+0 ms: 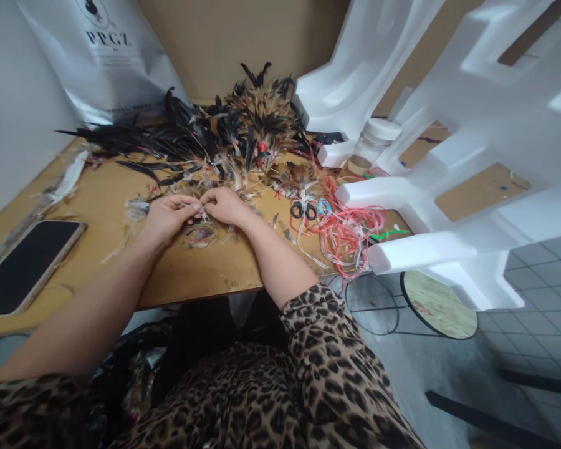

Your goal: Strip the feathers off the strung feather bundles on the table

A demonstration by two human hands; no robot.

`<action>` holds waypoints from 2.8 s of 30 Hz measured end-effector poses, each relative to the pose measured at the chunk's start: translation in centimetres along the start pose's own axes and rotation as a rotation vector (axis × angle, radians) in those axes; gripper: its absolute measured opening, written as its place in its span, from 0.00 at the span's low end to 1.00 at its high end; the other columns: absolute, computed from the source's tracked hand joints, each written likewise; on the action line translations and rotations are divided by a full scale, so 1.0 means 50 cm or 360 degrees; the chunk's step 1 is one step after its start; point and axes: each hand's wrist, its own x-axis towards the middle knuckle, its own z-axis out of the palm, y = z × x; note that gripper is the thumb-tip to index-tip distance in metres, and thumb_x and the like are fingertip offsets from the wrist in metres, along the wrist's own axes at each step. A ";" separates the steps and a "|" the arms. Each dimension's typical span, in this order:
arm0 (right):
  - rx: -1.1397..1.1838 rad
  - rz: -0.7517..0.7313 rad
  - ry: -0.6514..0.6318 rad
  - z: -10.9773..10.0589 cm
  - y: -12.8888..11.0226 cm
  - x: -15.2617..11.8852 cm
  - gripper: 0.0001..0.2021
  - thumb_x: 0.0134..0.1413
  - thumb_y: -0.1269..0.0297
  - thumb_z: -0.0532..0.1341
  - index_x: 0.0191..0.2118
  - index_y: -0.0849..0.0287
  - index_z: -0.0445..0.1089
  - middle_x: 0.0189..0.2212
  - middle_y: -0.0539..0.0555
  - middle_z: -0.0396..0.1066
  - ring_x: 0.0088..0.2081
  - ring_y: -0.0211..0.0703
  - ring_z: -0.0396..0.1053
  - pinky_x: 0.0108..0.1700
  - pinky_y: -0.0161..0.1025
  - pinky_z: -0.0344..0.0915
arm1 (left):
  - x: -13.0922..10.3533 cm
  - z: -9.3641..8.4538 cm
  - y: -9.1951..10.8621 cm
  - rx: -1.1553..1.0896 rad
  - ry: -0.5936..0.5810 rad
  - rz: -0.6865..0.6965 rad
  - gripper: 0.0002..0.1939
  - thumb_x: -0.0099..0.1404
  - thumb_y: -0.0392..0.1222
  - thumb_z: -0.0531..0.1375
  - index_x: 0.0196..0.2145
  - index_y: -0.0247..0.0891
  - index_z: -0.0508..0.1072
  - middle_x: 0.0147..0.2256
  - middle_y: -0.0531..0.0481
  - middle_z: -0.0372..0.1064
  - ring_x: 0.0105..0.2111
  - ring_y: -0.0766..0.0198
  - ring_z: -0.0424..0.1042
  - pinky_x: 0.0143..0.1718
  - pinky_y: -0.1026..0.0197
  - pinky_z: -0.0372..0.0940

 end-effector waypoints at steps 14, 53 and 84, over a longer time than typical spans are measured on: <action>-0.0208 -0.0010 -0.0029 -0.002 -0.003 -0.001 0.09 0.44 0.70 0.55 0.28 0.66 0.73 0.22 0.49 0.69 0.25 0.31 0.61 0.29 0.30 0.53 | -0.002 0.003 0.003 0.0006 -0.0016 -0.0033 0.10 0.46 0.41 0.66 0.27 0.33 0.74 0.20 0.49 0.71 0.20 0.69 0.69 0.22 0.67 0.62; 0.0630 0.0345 0.0588 -0.043 0.017 0.008 0.08 0.42 0.72 0.58 0.33 0.63 0.65 0.23 0.47 0.67 0.25 0.32 0.63 0.32 0.31 0.62 | -0.014 -0.002 0.016 0.0547 0.0244 0.0698 0.06 0.51 0.37 0.61 0.28 0.40 0.77 0.30 0.49 0.74 0.32 0.63 0.72 0.36 0.61 0.66; -0.0867 0.0383 0.0452 -0.083 0.020 -0.021 0.12 0.51 0.63 0.54 0.37 0.57 0.73 0.40 0.54 0.70 0.43 0.44 0.65 0.46 0.39 0.60 | 0.000 -0.012 0.000 0.0445 0.0371 0.0448 0.08 0.50 0.40 0.61 0.30 0.38 0.77 0.27 0.51 0.72 0.24 0.68 0.67 0.28 0.65 0.62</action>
